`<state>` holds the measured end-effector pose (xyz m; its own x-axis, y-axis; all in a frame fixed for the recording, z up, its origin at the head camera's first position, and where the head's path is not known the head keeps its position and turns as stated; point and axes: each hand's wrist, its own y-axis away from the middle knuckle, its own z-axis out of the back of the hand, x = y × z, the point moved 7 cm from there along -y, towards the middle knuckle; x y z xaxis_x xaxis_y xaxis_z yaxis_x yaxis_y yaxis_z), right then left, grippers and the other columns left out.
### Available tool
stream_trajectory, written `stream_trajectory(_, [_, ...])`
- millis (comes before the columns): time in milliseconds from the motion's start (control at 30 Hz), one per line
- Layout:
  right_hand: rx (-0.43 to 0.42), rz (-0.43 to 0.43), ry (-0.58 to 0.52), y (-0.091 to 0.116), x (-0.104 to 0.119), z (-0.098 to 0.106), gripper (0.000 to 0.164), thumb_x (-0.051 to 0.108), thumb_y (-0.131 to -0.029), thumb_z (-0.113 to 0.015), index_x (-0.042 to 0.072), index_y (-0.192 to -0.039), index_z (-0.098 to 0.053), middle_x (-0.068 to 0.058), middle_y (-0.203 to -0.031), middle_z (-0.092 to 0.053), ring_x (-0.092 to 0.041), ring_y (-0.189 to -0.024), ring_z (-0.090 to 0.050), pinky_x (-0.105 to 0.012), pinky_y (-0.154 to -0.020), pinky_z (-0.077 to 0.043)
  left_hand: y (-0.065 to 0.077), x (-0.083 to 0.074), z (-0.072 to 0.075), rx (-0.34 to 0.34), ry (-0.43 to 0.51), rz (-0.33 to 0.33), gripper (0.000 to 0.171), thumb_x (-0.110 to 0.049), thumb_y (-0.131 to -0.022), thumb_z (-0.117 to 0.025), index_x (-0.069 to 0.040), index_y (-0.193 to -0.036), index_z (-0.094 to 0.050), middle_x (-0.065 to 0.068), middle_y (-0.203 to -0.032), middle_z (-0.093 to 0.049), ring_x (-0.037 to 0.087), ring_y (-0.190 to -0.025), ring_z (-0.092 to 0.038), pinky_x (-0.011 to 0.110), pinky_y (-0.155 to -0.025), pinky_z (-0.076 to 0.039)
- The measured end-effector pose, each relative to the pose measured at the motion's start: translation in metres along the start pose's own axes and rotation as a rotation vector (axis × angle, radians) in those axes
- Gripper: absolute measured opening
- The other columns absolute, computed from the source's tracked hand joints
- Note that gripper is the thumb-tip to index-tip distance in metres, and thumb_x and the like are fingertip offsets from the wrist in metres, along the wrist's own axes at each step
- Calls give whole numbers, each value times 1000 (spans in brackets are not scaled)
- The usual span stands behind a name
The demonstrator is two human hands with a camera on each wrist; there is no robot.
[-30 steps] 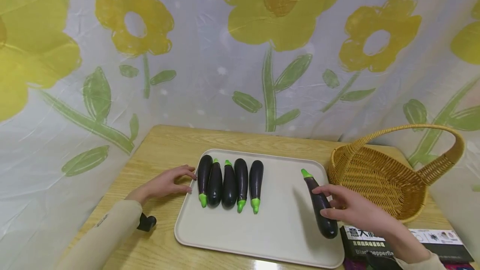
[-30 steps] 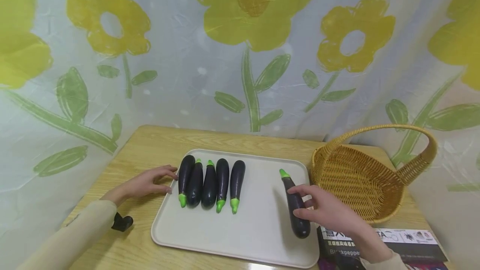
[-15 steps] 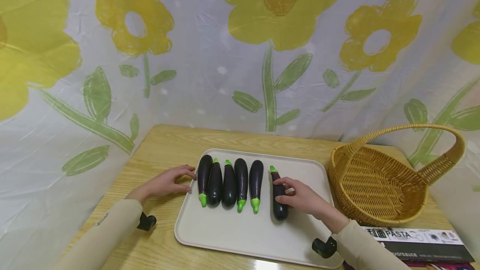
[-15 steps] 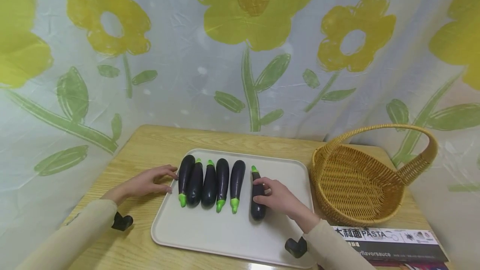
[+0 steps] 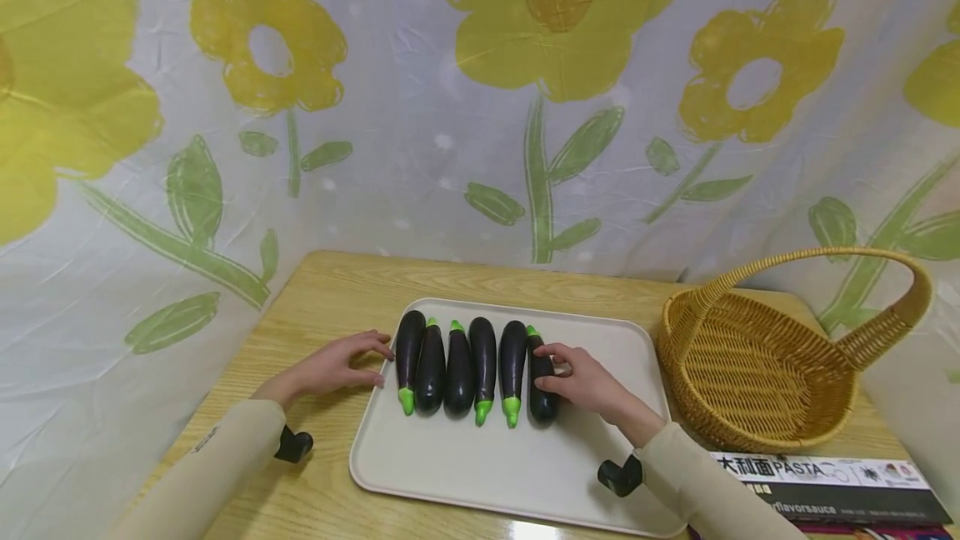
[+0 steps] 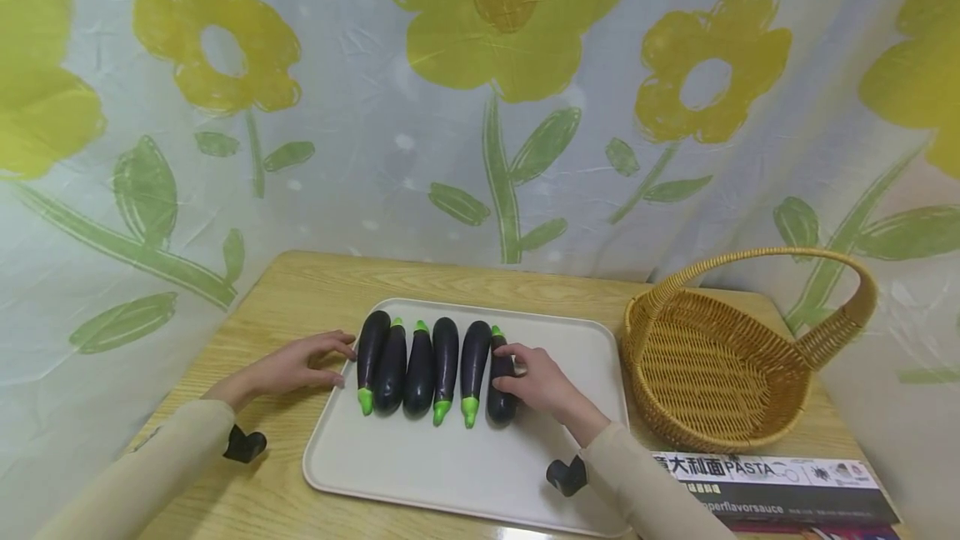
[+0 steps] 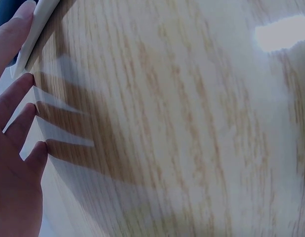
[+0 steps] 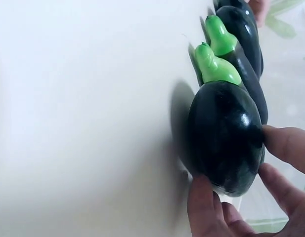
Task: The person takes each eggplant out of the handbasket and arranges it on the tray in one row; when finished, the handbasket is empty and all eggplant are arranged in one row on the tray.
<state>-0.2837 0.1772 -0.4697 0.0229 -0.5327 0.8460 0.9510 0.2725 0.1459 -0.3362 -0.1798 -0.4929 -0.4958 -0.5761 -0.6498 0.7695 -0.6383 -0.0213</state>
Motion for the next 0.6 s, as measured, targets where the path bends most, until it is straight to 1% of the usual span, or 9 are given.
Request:
stream_trajectory(133, [-21, -15, 9, 2, 0, 1, 44, 9, -86, -72, 2, -127, -58, -26, -120, -58, -28, -93, -65, -35, -70, -56, 0, -2, 0, -1, 2, 1, 39, -32, -87, -75, -14, -120, -65, 22, -145, -46, 47, -139, -29, 64, -112, -21])
stream_trajectory(367, [-12, -58, -76, 3, -5, -2, 44, 10, -87, -71, 3, -129, -56, -21, -120, -58, -25, -94, -63, -35, -69, -55, 0, -2, 1, 5, 2, 1, 39, -33, -87, -75, -14, -120, -65, 22, -145, -46, 47, -139, -29, 64, -112, -21])
stream_trajectory(600, [9, -44, -120, 5, -6, -5, 45, 9, -88, -69, 1, -130, -54, -22, -120, -57, -24, -93, -62, -36, -69, -56, 0, 0, 1, 2, -12, 1, 39, -34, -87, -75, -16, -120, -66, 22, -144, -47, 47, -139, -30, 63, -112, -22])
